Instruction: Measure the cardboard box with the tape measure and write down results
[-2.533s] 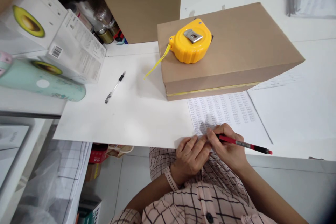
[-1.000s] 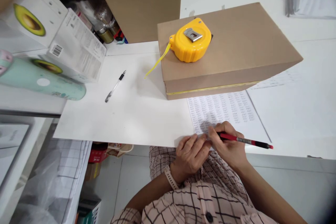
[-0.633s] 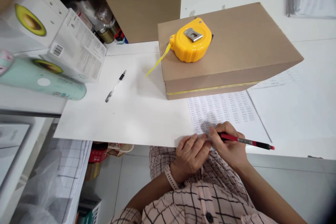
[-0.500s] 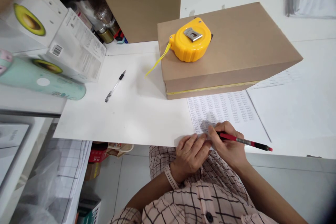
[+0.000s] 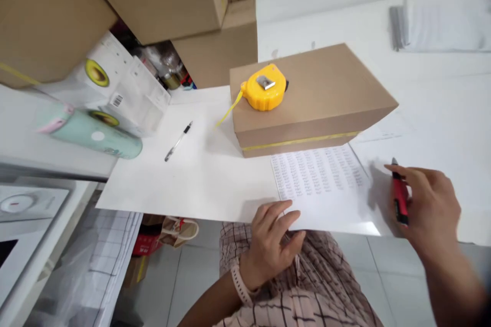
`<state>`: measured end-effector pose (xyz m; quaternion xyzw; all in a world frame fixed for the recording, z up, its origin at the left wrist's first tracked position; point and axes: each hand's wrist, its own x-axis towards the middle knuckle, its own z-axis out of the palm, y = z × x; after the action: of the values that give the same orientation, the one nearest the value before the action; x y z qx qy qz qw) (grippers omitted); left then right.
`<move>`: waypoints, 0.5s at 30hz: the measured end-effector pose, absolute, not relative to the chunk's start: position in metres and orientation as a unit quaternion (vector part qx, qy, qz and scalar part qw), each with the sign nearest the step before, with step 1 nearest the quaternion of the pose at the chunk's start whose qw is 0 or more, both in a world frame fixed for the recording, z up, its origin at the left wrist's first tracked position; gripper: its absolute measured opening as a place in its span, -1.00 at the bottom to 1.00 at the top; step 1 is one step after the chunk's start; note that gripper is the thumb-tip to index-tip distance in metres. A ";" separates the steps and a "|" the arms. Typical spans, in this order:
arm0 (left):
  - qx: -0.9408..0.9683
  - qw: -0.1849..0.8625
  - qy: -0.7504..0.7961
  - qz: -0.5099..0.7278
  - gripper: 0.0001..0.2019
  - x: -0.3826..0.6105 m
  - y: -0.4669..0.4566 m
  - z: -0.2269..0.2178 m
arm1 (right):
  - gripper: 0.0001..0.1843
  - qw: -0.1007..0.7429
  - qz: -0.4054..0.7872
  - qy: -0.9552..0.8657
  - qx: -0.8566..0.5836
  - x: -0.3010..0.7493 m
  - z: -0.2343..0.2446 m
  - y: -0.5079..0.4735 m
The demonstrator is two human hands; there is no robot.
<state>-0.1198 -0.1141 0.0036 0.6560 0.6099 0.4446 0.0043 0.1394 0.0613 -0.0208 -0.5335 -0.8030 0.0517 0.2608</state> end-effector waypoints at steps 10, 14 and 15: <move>0.610 -0.159 0.642 0.437 -0.45 -0.196 0.003 0.122 | -0.41 0.281 0.059 -0.807 -0.516 0.157 -0.060 0.092; 0.588 -0.022 0.716 0.374 -0.21 -0.210 0.046 0.133 | -0.47 0.293 0.109 -0.795 -0.520 0.165 -0.066 0.094; 0.572 -0.008 0.729 0.377 -0.23 -0.210 0.050 0.133 | -0.48 0.305 0.121 -0.783 -0.528 0.168 -0.067 0.094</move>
<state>-0.2100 0.0496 0.1331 0.5720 0.7286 0.3767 -0.0083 0.1678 0.0942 -0.0671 -0.5285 -0.7829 0.1211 0.3052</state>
